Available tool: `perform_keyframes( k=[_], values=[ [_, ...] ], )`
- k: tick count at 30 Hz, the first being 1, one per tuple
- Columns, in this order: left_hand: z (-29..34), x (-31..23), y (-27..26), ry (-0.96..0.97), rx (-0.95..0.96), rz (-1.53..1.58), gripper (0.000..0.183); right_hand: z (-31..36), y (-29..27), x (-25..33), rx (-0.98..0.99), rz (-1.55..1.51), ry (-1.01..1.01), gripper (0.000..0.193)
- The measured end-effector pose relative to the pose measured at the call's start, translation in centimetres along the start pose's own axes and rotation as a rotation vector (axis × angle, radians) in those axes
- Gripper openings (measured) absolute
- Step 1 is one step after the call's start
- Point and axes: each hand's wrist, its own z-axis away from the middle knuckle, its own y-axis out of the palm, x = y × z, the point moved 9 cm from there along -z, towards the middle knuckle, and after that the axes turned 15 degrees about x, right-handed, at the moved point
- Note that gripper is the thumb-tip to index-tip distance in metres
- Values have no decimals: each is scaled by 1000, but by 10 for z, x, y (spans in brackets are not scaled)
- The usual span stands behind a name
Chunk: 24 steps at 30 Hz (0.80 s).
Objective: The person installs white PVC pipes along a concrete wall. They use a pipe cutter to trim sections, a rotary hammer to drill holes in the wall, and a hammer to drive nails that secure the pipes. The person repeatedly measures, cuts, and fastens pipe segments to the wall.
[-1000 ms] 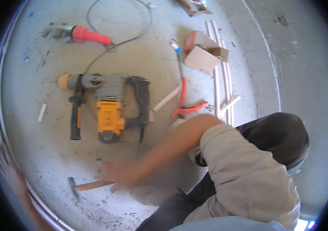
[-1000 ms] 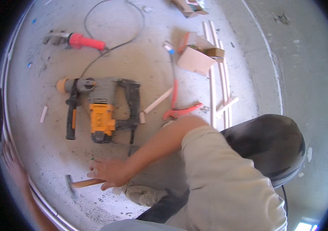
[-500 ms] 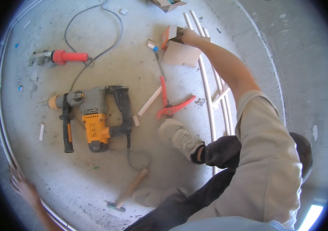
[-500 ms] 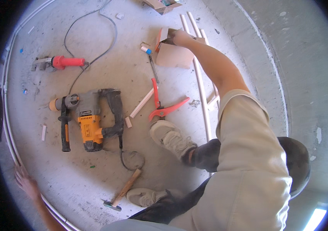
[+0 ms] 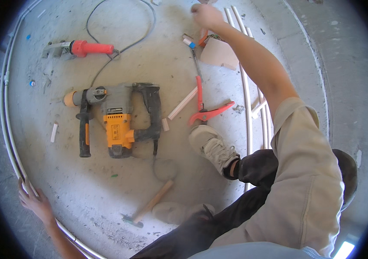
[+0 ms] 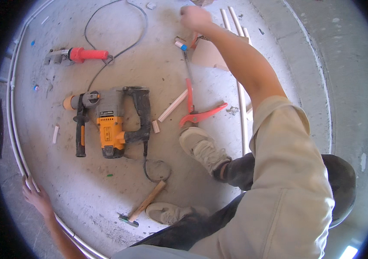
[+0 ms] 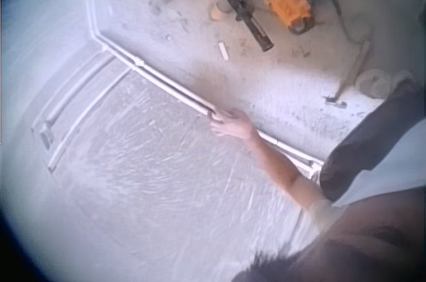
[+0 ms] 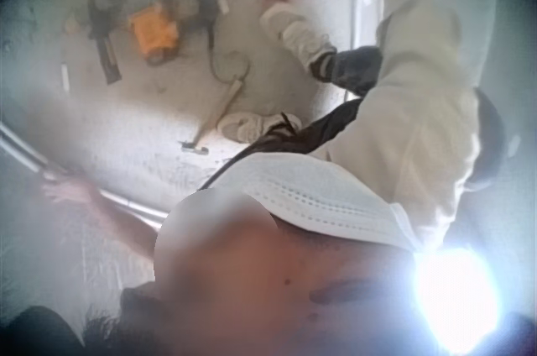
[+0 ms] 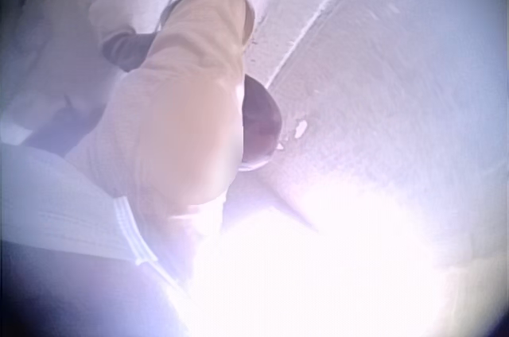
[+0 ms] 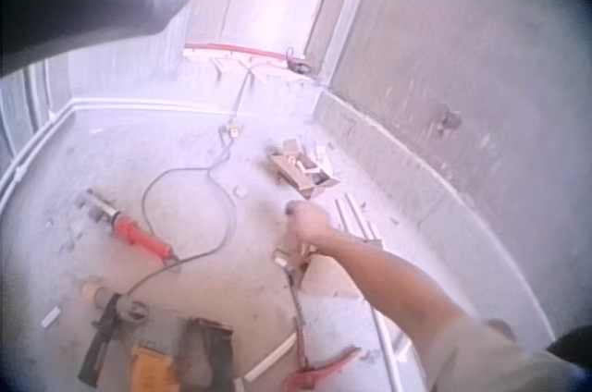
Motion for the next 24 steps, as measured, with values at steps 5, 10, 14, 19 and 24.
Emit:
perform_keyframes(
  k=[5,10,14,19,24],
  values=[
    [7,-34,-35,96,-54,72,41,-33,110,12,354,426,-5,39],
    [14,-74,-83,198,-29,170,24,-44,118,4,289,516,11,35],
    [-3,-107,-93,124,282,760,29,14,48,122,-82,217,-284,25],
    [-3,-161,-104,227,447,1301,35,192,54,337,85,-519,-806,21],
    [33,-149,-103,-20,488,1741,23,326,64,450,340,-923,-969,16]
  ],
)
